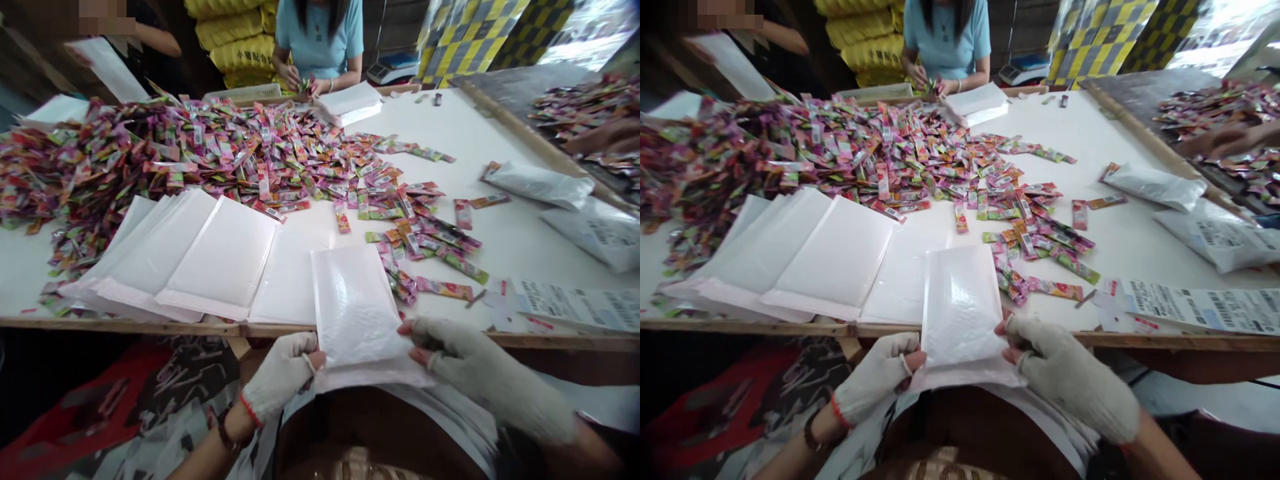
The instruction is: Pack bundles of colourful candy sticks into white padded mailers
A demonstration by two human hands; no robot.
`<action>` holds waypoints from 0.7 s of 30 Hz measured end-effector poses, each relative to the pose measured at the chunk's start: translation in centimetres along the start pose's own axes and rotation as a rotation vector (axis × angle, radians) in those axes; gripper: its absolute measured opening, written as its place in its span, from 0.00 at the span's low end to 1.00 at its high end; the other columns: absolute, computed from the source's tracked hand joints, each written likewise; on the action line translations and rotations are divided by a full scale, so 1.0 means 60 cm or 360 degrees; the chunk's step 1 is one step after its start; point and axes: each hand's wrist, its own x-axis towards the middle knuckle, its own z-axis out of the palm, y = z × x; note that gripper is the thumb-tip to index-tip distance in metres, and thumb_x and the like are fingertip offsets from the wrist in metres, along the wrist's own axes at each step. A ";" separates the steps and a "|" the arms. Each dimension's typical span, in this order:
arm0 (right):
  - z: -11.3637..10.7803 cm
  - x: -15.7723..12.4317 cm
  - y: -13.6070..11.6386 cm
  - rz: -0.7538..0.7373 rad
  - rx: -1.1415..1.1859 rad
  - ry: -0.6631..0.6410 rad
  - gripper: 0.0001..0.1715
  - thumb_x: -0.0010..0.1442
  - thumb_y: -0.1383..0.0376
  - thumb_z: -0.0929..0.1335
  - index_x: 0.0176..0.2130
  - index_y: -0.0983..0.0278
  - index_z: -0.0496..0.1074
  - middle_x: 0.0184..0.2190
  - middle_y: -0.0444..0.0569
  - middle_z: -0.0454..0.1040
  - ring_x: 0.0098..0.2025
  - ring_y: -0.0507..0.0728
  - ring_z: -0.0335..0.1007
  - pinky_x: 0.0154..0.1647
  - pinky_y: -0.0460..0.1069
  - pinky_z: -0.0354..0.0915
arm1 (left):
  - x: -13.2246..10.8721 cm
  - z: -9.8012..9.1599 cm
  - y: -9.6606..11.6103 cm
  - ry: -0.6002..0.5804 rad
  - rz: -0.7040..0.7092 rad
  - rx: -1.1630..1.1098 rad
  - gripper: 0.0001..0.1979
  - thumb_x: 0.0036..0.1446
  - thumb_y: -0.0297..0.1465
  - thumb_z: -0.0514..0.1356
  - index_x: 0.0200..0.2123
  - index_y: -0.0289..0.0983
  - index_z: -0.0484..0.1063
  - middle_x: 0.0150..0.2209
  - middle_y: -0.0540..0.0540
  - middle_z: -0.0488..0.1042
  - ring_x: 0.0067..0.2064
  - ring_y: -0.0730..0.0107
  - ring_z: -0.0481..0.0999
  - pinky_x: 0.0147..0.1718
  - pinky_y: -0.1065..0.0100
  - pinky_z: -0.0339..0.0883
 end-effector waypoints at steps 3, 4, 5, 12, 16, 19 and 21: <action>-0.024 0.005 -0.006 -0.0259 -0.0363 0.0258 0.20 0.57 0.61 0.64 0.50 0.59 0.69 0.45 0.50 0.74 0.47 0.61 0.69 0.46 0.53 0.66 | -0.004 0.024 -0.023 -0.0075 -0.0063 -0.0320 0.18 0.55 0.44 0.54 0.25 0.34 0.62 0.18 0.54 0.60 0.20 0.79 0.58 0.19 0.75 0.51; -0.019 0.019 -0.012 -0.0354 -0.0465 0.0404 0.24 0.58 0.61 0.63 0.54 0.59 0.66 0.50 0.52 0.71 0.52 0.62 0.66 0.50 0.55 0.64 | -0.003 0.029 -0.026 -0.0068 -0.0017 -0.0405 0.18 0.54 0.45 0.55 0.26 0.34 0.64 0.20 0.53 0.62 0.21 0.78 0.61 0.21 0.75 0.54; -0.008 0.037 -0.019 -0.0435 -0.0565 0.0526 0.27 0.59 0.60 0.63 0.57 0.61 0.62 0.54 0.54 0.67 0.56 0.63 0.61 0.54 0.57 0.60 | -0.001 0.032 -0.029 -0.0070 0.0033 -0.0499 0.18 0.54 0.44 0.56 0.28 0.33 0.65 0.21 0.52 0.64 0.23 0.77 0.63 0.23 0.75 0.56; 0.119 0.134 -0.010 -0.0692 -0.1065 0.0269 0.33 0.59 0.54 0.63 0.60 0.64 0.59 0.62 0.62 0.54 0.64 0.71 0.45 0.59 0.70 0.42 | 0.004 0.028 -0.065 -0.0077 -0.0176 -0.0741 0.19 0.49 0.44 0.61 0.21 0.33 0.64 0.17 0.51 0.64 0.17 0.79 0.61 0.17 0.75 0.53; 0.130 0.086 -0.012 -0.0951 -0.0774 0.0255 0.20 0.60 0.64 0.62 0.51 0.66 0.68 0.54 0.60 0.66 0.56 0.65 0.57 0.55 0.63 0.53 | -0.008 0.030 -0.071 -0.0109 -0.0268 -0.0926 0.17 0.48 0.41 0.61 0.22 0.33 0.65 0.19 0.50 0.65 0.18 0.79 0.62 0.17 0.75 0.54; 0.151 0.047 -0.047 -0.1085 -0.0308 0.0095 0.10 0.60 0.66 0.63 0.40 0.63 0.72 0.40 0.52 0.72 0.43 0.57 0.65 0.45 0.54 0.61 | -0.012 0.038 -0.057 -0.0168 -0.0301 -0.1178 0.16 0.48 0.40 0.61 0.23 0.32 0.66 0.19 0.51 0.63 0.19 0.81 0.59 0.18 0.76 0.51; 0.169 0.031 -0.070 -0.1109 -0.0063 0.0027 0.06 0.58 0.68 0.64 0.35 0.63 0.70 0.36 0.49 0.71 0.39 0.55 0.65 0.41 0.52 0.62 | -0.013 0.045 -0.047 -0.0175 -0.0399 -0.1337 0.16 0.47 0.40 0.61 0.23 0.32 0.66 0.18 0.52 0.61 0.19 0.82 0.57 0.17 0.76 0.48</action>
